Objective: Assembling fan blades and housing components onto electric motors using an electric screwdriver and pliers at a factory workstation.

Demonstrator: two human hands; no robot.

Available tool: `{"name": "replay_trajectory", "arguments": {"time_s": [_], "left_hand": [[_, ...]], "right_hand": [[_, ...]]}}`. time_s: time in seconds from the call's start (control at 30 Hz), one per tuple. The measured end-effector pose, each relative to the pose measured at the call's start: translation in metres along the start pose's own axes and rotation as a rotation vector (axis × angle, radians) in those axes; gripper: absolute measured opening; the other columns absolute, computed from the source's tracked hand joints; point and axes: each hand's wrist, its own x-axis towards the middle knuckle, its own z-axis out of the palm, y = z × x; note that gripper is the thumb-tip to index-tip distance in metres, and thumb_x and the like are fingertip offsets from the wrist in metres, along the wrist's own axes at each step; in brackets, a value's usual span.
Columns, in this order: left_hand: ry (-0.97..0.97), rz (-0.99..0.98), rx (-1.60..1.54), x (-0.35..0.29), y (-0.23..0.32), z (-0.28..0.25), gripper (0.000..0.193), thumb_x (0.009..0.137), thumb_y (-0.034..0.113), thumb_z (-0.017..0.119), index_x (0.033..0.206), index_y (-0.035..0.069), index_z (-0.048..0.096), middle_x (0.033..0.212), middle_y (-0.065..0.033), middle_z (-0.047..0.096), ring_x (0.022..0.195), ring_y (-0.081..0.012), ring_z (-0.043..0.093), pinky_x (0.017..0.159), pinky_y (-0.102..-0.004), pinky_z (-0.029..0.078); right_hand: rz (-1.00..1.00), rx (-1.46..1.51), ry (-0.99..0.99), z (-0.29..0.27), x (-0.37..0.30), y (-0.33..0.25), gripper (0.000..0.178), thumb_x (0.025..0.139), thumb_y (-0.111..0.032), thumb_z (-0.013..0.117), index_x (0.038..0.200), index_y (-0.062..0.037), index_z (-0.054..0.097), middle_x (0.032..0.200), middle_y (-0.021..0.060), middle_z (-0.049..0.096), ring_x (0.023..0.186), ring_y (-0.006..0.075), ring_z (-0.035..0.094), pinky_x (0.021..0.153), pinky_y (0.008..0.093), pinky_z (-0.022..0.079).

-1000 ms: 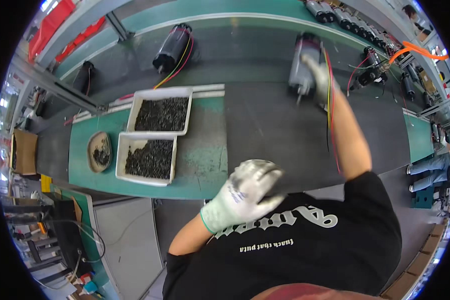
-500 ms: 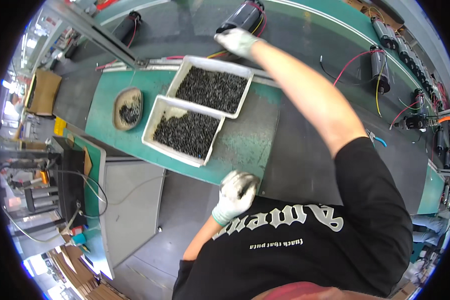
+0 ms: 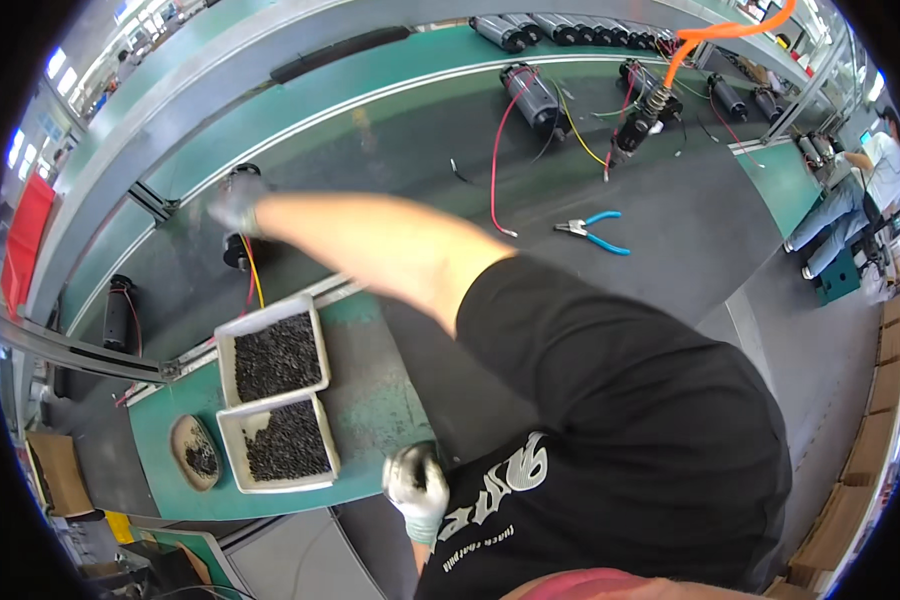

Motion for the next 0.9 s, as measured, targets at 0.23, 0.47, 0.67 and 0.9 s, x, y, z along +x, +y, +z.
{"name": "replay_trajectory", "arguments": {"time_s": [0.23, 0.47, 0.67, 0.9], "left_hand": [[0.009, 0.141, 0.052, 0.042, 0.017, 0.031, 0.013, 0.069, 0.005, 0.072, 0.080, 0.006, 0.066, 0.080, -0.0099, 0.067, 0.069, -0.0284, 0.063, 0.064, -0.0380, 0.051], [0.067, 0.067, 0.118, 0.026, 0.021, 0.029, 0.013, 0.067, 0.002, 0.071, 0.079, 0.006, 0.067, 0.078, -0.0092, 0.066, 0.068, -0.0282, 0.062, 0.063, -0.0371, 0.051], [0.021, 0.214, 0.082, 0.056, 0.025, 0.042, 0.016, 0.068, 0.009, 0.075, 0.081, 0.008, 0.067, 0.080, -0.0057, 0.067, 0.070, -0.0239, 0.064, 0.061, -0.0356, 0.052], [0.079, 0.151, 0.092, 0.031, 0.019, 0.030, 0.016, 0.069, 0.008, 0.075, 0.083, 0.008, 0.066, 0.081, -0.0076, 0.067, 0.068, -0.0262, 0.062, 0.061, -0.0371, 0.050]], "right_hand": [[0.168, 0.222, -0.498, -0.061, 0.000, 0.059, 0.038, 0.092, -0.035, 0.051, 0.100, -0.0031, 0.070, 0.089, 0.0143, 0.070, 0.077, 0.0236, 0.067, 0.071, 0.0368, 0.053], [0.246, -0.174, -0.443, 0.048, -0.006, 0.033, 0.059, 0.094, -0.044, 0.045, 0.131, 0.0011, 0.055, 0.136, 0.0195, 0.054, 0.131, 0.0319, 0.047, 0.109, 0.0391, 0.036], [0.658, 0.460, -0.170, 0.055, 0.079, 0.157, 0.052, 0.092, -0.040, 0.047, 0.122, 0.0006, 0.061, 0.128, 0.0186, 0.060, 0.119, 0.0295, 0.057, 0.100, 0.0365, 0.042], [0.319, -0.005, -0.183, -0.052, -0.026, 0.117, 0.060, 0.080, -0.049, 0.061, 0.112, 0.0025, 0.065, 0.106, 0.0164, 0.067, 0.098, 0.0279, 0.063, 0.086, 0.0389, 0.048]]}}
